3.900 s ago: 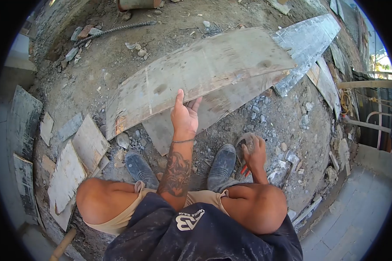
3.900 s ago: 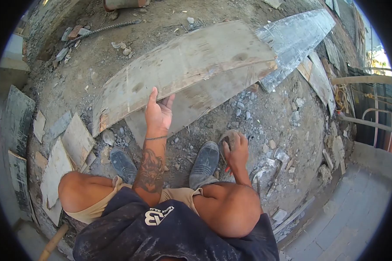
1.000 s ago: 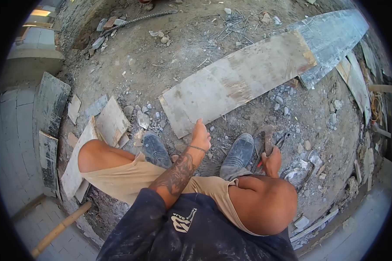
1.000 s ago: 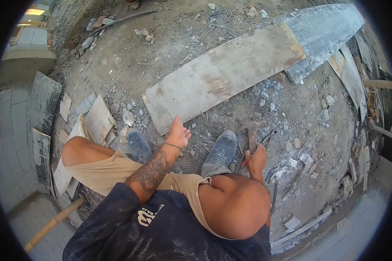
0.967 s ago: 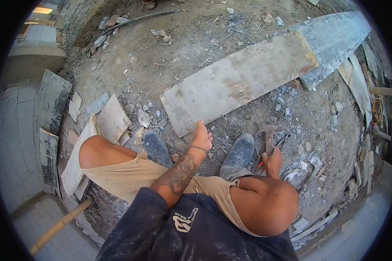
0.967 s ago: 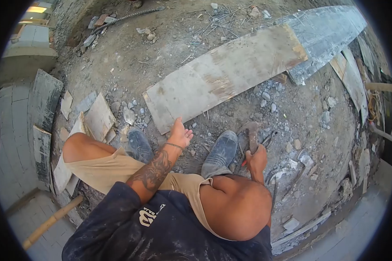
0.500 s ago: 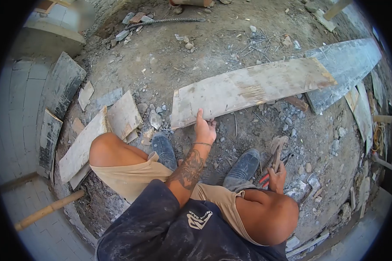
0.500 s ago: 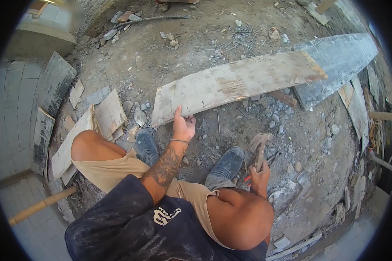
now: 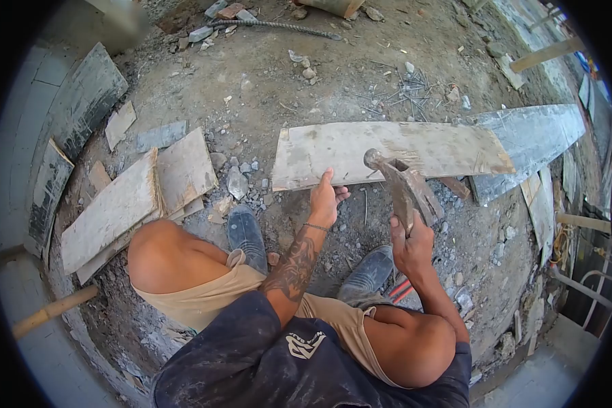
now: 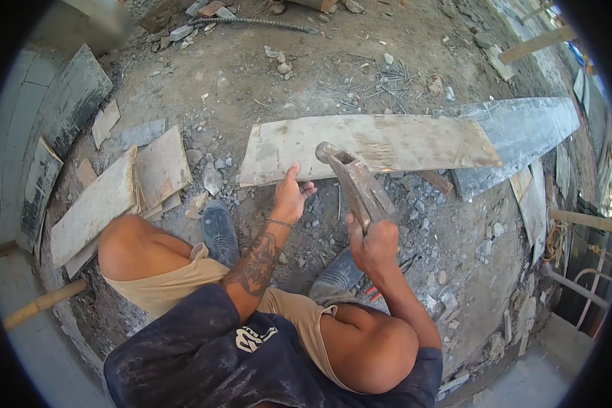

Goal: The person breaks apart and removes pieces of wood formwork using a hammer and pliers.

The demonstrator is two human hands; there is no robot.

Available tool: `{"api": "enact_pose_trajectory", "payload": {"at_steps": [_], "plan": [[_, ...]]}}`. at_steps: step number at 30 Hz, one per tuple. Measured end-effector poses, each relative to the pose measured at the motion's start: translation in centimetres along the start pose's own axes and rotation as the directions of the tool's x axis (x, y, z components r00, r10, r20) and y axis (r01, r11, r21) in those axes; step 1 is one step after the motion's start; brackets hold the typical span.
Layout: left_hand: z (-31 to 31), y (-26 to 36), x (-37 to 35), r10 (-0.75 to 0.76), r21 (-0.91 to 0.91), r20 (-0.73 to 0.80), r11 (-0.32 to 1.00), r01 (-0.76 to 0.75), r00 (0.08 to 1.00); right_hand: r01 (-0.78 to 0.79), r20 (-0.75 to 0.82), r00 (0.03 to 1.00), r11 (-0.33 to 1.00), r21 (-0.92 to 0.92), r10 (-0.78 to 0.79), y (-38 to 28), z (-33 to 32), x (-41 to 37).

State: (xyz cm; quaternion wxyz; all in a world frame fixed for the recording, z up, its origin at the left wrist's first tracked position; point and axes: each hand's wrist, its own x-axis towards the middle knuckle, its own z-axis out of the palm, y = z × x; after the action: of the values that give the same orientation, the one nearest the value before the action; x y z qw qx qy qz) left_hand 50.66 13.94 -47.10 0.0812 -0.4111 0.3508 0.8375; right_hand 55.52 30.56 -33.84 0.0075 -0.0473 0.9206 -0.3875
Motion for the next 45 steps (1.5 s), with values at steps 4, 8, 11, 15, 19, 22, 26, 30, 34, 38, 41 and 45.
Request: {"api": "enact_pose_trajectory", "payload": {"at_steps": [4, 8, 11, 15, 19, 22, 26, 30, 34, 38, 41, 45], "plan": [[-0.1, -0.2, -0.2, -0.054, -0.032, 0.016, 0.998, 0.055, 0.998, -0.039, 0.176, 0.981, 0.977, -0.209, 0.077, -0.5, 1.7, 2.0], [-0.2, -0.5, -0.6, -0.010, -0.028, 0.018, 1.000, 0.010, 1.000, -0.139, 0.144, 0.979, 0.989, -0.046, 0.144, -2.8, 1.0, 3.7], [-0.1, 0.1, -0.5, -0.002, 0.004, 0.022, 1.000, 0.002, 1.000, -0.211, 0.044, 0.977, 0.967, 0.145, 0.207, -2.4, 1.1, 2.8], [-0.6, -0.8, -0.9, 0.025, 0.114, 0.091, 0.993, -0.035, 0.996, -0.131, 0.256, 0.952, 0.979, -0.157, 0.168, -0.9, 1.5, 3.2], [-0.7, -1.5, -2.0, 0.029, 0.102, -0.010, 0.994, -0.027, 1.000, -0.206, 0.318, 0.923, 0.976, -0.072, 0.218, -2.6, 1.2, 3.8], [-0.6, -1.2, -0.1, 0.044, 0.033, -0.012, 0.999, -0.044, 0.999, -0.200, 0.065, 0.980, 0.931, 0.306, 0.189, -3.9, -0.5, 3.0], [-0.6, -0.8, -0.5, 0.040, 0.068, 0.000, 0.997, -0.040, 0.999, -0.163, 0.168, 0.969, 0.980, -0.116, 0.181, -0.3, 1.5, 0.8], [0.8, -0.9, -0.1, 0.062, 0.097, -0.025, 0.994, -0.059, 0.998, -0.235, 0.202, 0.951, 0.972, -0.015, 0.233, -0.7, 2.2, 2.2], [-0.1, -1.2, -1.6, 0.034, 0.105, -0.023, 0.994, -0.031, 0.999, -0.307, 0.092, 0.950, 0.947, 0.099, 0.298, -2.3, -0.4, 1.7], [-0.3, -1.1, -1.5, 0.062, 0.147, 0.009, 0.987, -0.062, 0.998, -0.193, 0.170, 0.967, 0.981, 0.000, 0.190, 0.2, 2.1, 1.4], [0.0, -1.4, -1.2, 0.074, 0.167, 0.017, 0.983, -0.076, 0.997, -0.275, 0.305, 0.905, 0.954, -0.116, 0.298, 1.1, 3.1, 2.6], [-0.3, -1.7, -1.3, 0.033, 0.148, -0.001, 0.988, -0.033, 0.999, -0.390, 0.150, 0.915, 0.915, 0.100, 0.373, -0.9, 1.6, 1.3]]}}
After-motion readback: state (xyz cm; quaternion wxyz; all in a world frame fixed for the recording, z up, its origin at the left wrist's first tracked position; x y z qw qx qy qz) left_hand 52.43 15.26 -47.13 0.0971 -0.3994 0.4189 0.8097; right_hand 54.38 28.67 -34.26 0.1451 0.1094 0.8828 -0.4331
